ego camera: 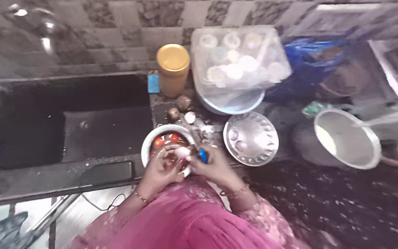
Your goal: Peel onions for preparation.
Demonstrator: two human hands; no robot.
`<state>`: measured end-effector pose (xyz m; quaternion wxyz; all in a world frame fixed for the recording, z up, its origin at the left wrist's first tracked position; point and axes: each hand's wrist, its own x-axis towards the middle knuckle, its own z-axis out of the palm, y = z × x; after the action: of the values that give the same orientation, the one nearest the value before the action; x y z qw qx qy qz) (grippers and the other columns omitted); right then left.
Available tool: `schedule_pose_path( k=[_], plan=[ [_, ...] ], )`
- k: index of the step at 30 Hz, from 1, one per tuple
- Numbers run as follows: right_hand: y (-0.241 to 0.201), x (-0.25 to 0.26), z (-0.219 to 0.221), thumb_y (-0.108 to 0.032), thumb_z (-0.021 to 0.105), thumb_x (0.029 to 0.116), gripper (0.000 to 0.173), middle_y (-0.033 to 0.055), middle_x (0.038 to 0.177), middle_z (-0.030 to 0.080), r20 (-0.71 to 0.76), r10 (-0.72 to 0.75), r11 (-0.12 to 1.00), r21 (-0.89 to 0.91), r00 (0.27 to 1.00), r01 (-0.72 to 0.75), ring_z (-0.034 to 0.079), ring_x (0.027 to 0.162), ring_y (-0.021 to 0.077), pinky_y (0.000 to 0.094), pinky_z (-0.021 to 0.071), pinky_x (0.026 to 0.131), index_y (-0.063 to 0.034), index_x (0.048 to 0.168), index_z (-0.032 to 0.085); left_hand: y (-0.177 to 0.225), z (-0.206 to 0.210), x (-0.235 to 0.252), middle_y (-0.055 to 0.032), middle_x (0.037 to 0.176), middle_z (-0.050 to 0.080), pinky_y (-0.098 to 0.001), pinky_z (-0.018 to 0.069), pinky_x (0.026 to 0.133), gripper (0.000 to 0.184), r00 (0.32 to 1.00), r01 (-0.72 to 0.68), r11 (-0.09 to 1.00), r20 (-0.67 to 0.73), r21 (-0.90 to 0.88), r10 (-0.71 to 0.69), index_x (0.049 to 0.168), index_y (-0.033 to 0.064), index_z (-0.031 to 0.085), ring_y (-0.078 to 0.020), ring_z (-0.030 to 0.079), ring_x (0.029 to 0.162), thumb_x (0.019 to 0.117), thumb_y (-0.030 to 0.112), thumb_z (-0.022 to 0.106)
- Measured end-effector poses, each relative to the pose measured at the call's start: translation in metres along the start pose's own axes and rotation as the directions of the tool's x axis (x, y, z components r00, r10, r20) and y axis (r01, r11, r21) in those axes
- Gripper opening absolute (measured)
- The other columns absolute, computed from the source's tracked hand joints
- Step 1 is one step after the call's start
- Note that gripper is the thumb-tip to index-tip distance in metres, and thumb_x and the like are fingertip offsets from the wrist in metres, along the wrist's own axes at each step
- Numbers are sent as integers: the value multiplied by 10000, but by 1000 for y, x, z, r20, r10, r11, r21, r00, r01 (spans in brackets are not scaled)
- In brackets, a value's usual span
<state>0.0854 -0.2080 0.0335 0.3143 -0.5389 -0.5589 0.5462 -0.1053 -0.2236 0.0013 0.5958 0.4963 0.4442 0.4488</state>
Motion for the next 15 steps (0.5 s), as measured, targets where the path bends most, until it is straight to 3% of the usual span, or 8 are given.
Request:
schedule_pose_path(
  k=[4, 8, 10, 11, 13, 15],
  plan=[
    [3, -1, -2, -106, 718, 913, 200, 13, 868, 670, 34, 70, 987, 146, 997, -74, 615, 709, 2, 190, 545, 673, 26, 1056, 675, -7, -3, 3, -19, 1082, 700, -169, 554, 772, 535, 991, -133, 969, 51, 208, 126, 1210, -51, 594, -2, 654, 894, 795, 215, 804],
    [9, -6, -17, -62, 700, 915, 151, 3, 827, 657, 45, 69, 960, 269, 997, -78, 592, 679, -4, 178, 520, 641, 35, 1024, 663, -2, -4, 8, 8, 1158, 709, -167, 563, 824, 640, 979, -167, 948, 158, 271, 127, 1267, -5, 618, 2, 665, 980, 762, 332, 821],
    [9, -13, -36, -24, 692, 912, 154, 7, 832, 652, -69, 87, 954, 292, 994, -63, 596, 691, 4, 187, 528, 656, 46, 1043, 651, 3, -8, 13, -18, 1209, 706, -178, 551, 839, 708, 972, -181, 913, 205, 366, 111, 1321, 9, 613, -10, 660, 1019, 766, 411, 789],
    [12, -17, -52, -26, 702, 909, 172, 18, 848, 662, -181, 86, 973, 228, 980, -43, 607, 701, 12, 194, 541, 665, 47, 1058, 656, 7, -13, 18, -40, 1212, 707, -196, 555, 842, 672, 968, -205, 877, 221, 434, 117, 1322, 13, 616, -25, 666, 1015, 796, 410, 750],
    [28, -26, -92, -100, 729, 896, 207, 61, 869, 678, -441, 64, 992, -71, 895, -106, 627, 732, 82, 277, 554, 694, 21, 1060, 691, 19, -25, 30, -85, 1143, 729, -270, 579, 789, 505, 961, -265, 756, 230, 599, 154, 1262, 37, 674, -82, 693, 919, 899, 386, 661],
    [50, -34, -133, -172, 713, 924, 262, 176, 913, 708, -597, 27, 874, -375, 801, -309, 676, 795, 265, 473, 559, 756, 31, 1088, 711, 37, -37, 49, -98, 1061, 741, -387, 573, 732, 383, 944, -327, 592, 233, 737, 231, 1157, 65, 737, -162, 691, 837, 921, 341, 614]
  ],
)
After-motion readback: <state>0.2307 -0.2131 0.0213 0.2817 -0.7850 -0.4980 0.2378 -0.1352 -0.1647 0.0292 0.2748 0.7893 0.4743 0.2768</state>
